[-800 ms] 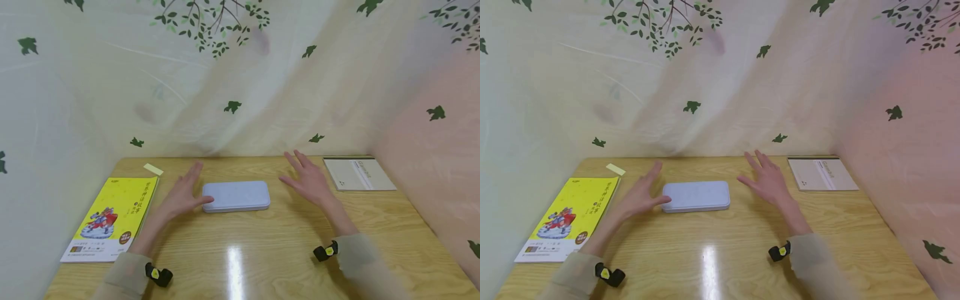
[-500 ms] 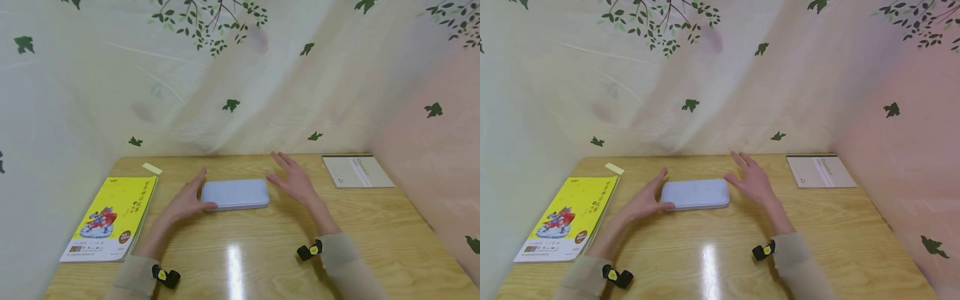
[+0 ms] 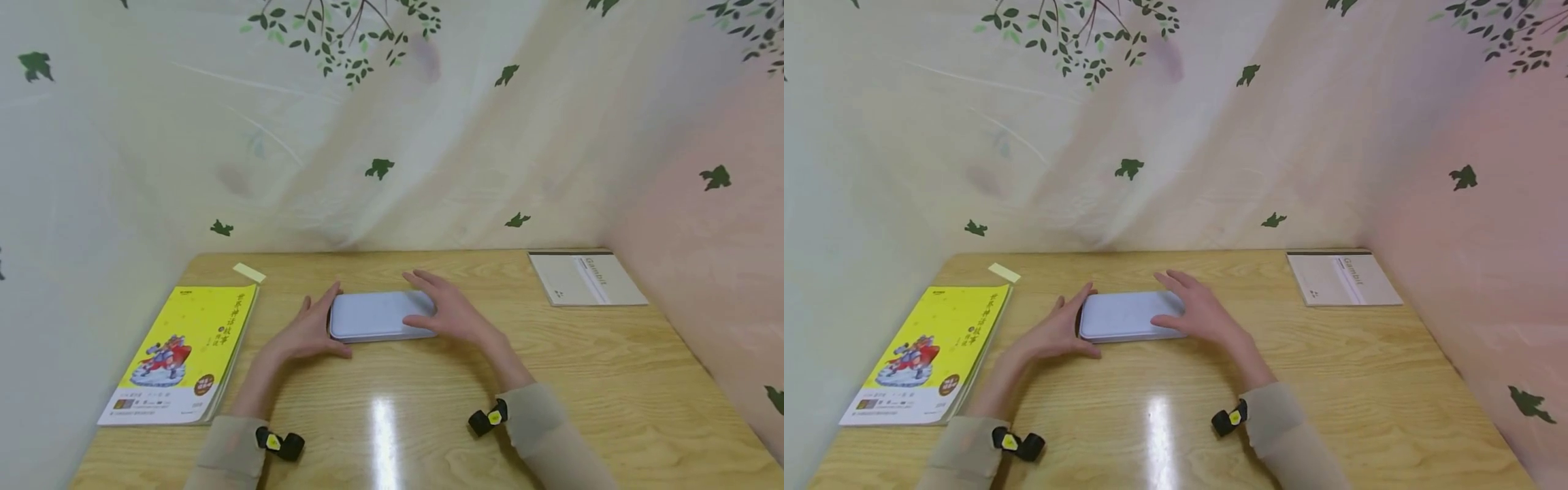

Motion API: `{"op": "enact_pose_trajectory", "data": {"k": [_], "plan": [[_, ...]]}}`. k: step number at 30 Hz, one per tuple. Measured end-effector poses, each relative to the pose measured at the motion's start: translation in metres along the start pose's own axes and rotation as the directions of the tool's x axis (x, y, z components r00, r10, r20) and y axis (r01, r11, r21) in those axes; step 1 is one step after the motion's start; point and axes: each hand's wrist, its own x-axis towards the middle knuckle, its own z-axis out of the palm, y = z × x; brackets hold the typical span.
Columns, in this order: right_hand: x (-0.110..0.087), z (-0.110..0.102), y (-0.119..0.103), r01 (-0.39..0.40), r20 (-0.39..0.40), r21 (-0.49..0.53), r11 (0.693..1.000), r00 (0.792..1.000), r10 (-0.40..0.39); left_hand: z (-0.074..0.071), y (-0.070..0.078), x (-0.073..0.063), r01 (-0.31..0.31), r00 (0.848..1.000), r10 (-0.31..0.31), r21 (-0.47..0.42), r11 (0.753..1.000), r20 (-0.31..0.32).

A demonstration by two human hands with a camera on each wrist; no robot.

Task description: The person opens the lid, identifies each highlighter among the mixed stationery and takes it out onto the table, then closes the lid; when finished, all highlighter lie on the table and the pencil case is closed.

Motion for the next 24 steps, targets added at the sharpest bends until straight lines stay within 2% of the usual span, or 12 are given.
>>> {"op": "enact_pose_trajectory", "data": {"k": [10, 15, 22, 24], "plan": [[-0.002, 0.015, -0.004, 0.027, 0.079, -0.107, 0.994, 0.997, -0.018, 0.001, -0.005, 0.002, -0.009, 1.0, 0.009, 0.04, 0.999, -0.006], [-0.002, 0.018, -0.006, 0.031, 0.089, -0.152, 0.988, 0.996, -0.018, 0.001, -0.007, 0.002, -0.033, 0.999, 0.034, 0.05, 0.998, -0.017], [-0.003, 0.022, -0.005, 0.052, 0.099, -0.225, 0.973, 0.995, -0.031, 0.001, -0.008, 0.001, -0.004, 1.0, 0.005, 0.036, 0.999, -0.009], [-0.003, 0.022, -0.006, 0.065, 0.095, -0.232, 0.97, 0.995, -0.044, 0.001, -0.008, 0.001, -0.012, 1.0, 0.013, 0.038, 0.999, -0.014]]}}
